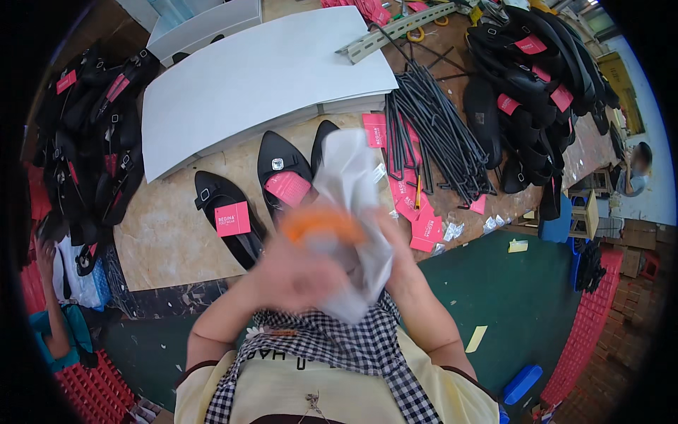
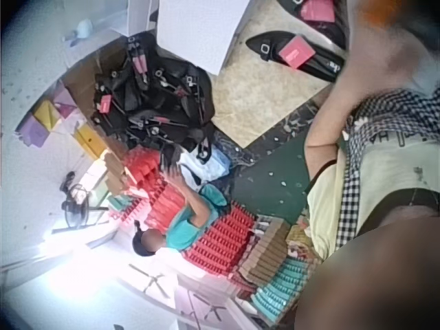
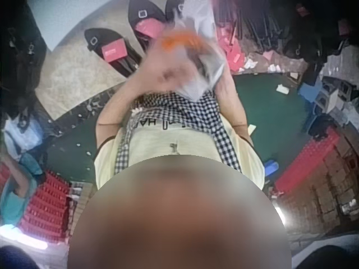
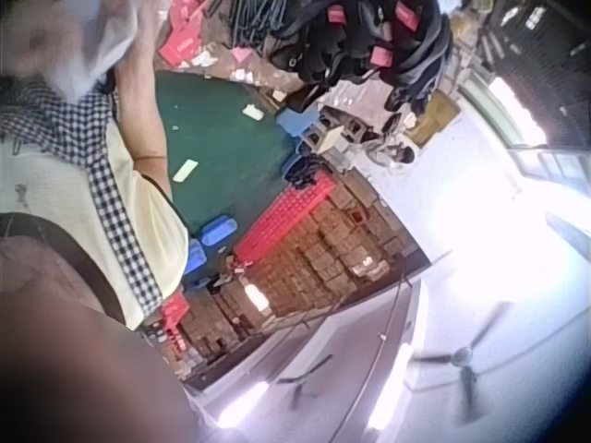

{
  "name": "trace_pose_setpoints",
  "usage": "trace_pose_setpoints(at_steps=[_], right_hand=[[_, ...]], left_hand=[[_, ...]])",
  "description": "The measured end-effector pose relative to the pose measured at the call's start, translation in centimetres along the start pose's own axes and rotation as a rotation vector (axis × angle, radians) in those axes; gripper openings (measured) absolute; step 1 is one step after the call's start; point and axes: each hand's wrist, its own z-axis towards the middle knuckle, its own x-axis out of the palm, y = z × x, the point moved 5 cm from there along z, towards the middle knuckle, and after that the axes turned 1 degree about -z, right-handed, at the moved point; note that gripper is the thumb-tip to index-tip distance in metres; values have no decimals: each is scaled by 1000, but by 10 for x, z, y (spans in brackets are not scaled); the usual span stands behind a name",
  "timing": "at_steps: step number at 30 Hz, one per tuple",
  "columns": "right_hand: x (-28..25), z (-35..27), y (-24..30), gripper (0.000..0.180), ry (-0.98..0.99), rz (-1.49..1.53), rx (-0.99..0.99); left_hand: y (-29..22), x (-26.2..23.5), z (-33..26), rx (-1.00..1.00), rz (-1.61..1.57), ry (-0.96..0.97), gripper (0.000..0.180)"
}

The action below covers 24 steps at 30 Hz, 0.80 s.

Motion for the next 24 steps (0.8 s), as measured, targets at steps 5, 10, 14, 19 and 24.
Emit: trace_pose_setpoints(at_steps=[5,10,14,19,24], right_hand=[[43,2,28,52,392,-1161,-371],[113,-28,30,74,188,-1608,-936],[26,26,88,47,-205,-1089,-580],[33,20,52,49,47,-1976,-696],[59,78,40,52,-10,-2278,-1152]], left_hand=[[33,-10,-22,156,243,-366,8],[84,5,5,-396,-395,-512,28],[90,27,16,-619,-335,-109,47],[70,89,-25,-100,712,118,70],[66,105,-28,-97,798,190,69]])
